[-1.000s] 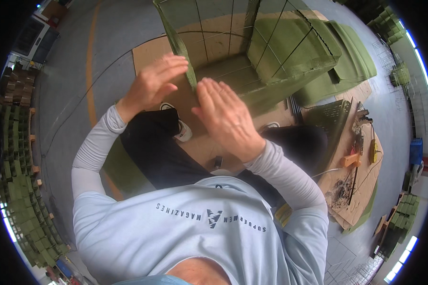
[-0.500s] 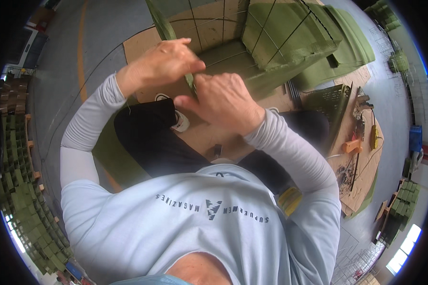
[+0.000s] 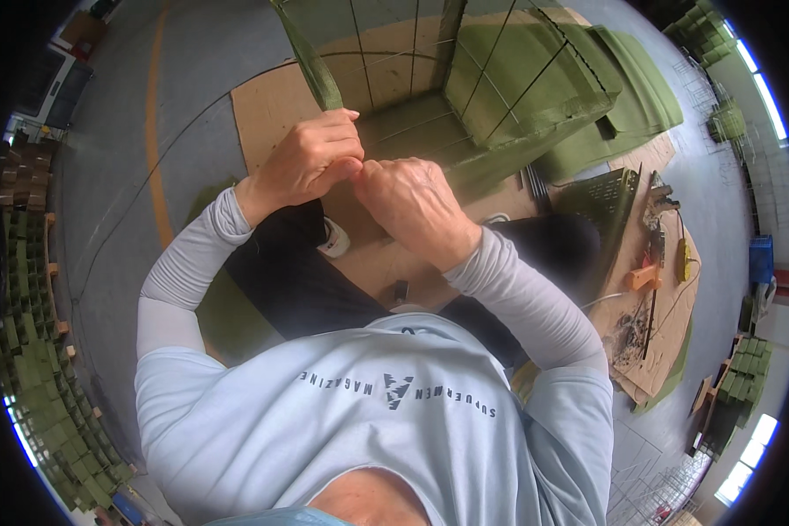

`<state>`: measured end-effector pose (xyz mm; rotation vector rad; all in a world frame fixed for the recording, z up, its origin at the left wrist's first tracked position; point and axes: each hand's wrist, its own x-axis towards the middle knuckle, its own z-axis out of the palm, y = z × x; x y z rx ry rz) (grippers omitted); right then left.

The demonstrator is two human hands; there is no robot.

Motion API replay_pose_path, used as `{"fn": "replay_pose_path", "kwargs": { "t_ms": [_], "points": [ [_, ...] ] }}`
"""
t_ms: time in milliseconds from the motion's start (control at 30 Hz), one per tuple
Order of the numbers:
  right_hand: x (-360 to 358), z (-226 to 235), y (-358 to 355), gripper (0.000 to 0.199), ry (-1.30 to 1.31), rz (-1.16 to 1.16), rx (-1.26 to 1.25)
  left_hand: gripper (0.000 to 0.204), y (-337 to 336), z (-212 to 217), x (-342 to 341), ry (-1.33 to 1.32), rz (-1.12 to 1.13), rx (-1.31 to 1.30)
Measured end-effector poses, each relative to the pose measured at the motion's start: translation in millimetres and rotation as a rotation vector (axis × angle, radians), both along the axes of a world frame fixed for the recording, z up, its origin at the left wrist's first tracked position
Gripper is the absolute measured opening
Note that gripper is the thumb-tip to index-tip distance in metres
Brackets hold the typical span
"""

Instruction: Assembling fabric storage bins by applying hot glue to wire frames and attaching green fabric panels.

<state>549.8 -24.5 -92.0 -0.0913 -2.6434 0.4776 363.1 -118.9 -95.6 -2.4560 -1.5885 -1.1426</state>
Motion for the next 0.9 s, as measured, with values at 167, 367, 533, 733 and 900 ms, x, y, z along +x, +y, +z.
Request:
{"fn": "replay_pose_path", "kwargs": {
  "t_ms": [167, 367, 533, 733, 900],
  "points": [
    [15.1, 30.8, 23.1, 0.024, 0.003, 0.060, 0.038, 0.047, 10.4, 16.2, -20.5, 0.041, 0.023, 0.101],
    [50.3, 5.6, 73.1, 0.031, 0.003, 0.074, 0.144, 0.037, 0.5, 11.3, -45.7, 0.182, 0.177, 0.102],
    [47.0, -3.0, 77.4, 0.029, 0.029, 0.114, 0.142, 0.031, 9.4, -6.3, -46.1, 0.190, 0.174, 0.104],
    [42.4, 4.2, 72.4, 0.026, 0.145, 0.127, 0.128, 0.029, 10.4, 10.8, -25.9, 0.295, 0.186, 0.188],
    [41.4, -6.2, 60.7, 0.021, 0.234, 0.260, 0.019, 0.030, 6.2, -6.7, -19.3, 0.094, 0.102, 0.120]
  ]
}}
